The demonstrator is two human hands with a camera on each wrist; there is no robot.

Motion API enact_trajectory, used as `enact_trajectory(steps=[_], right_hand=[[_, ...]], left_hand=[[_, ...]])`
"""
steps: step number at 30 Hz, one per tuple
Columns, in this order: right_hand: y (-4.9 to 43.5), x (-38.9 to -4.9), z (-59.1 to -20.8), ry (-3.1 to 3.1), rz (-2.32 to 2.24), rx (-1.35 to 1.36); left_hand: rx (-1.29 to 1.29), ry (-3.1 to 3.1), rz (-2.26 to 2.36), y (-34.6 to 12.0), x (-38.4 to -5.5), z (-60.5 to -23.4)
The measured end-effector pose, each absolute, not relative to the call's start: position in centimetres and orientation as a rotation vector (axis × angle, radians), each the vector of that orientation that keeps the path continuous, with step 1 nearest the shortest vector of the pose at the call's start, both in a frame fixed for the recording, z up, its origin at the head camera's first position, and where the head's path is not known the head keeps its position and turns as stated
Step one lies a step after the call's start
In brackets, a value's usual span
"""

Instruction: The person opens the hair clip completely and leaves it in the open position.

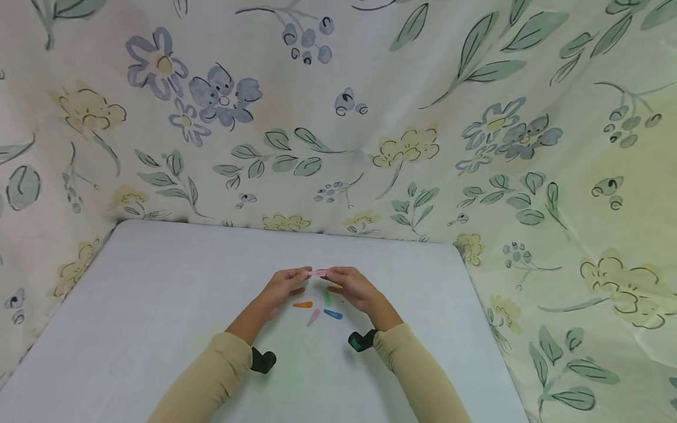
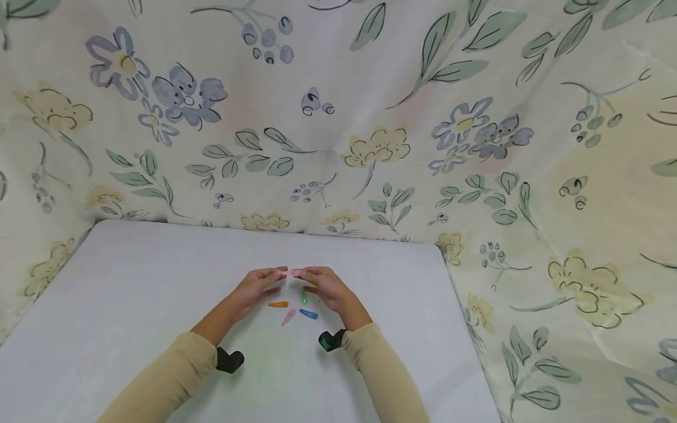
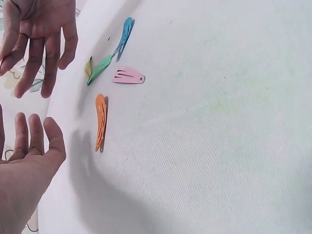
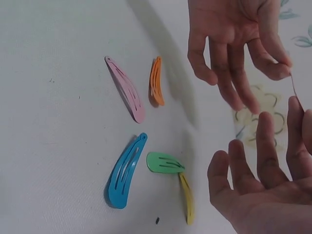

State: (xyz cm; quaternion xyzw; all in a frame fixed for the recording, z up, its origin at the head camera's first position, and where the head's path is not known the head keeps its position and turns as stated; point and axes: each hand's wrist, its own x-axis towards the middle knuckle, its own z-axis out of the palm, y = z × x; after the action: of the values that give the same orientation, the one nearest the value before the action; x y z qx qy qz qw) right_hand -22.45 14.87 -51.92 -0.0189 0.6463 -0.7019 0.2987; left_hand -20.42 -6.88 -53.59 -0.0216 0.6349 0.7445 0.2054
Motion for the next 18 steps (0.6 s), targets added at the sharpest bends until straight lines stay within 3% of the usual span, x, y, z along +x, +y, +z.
enact_trajectory(steps=[18], right_hand=[[14.96,-22.51,-52.23,1.719,-1.886,-0.101]], left_hand=[[-0.064,1.777,2.069,-6.62,-20.15,-53.22]])
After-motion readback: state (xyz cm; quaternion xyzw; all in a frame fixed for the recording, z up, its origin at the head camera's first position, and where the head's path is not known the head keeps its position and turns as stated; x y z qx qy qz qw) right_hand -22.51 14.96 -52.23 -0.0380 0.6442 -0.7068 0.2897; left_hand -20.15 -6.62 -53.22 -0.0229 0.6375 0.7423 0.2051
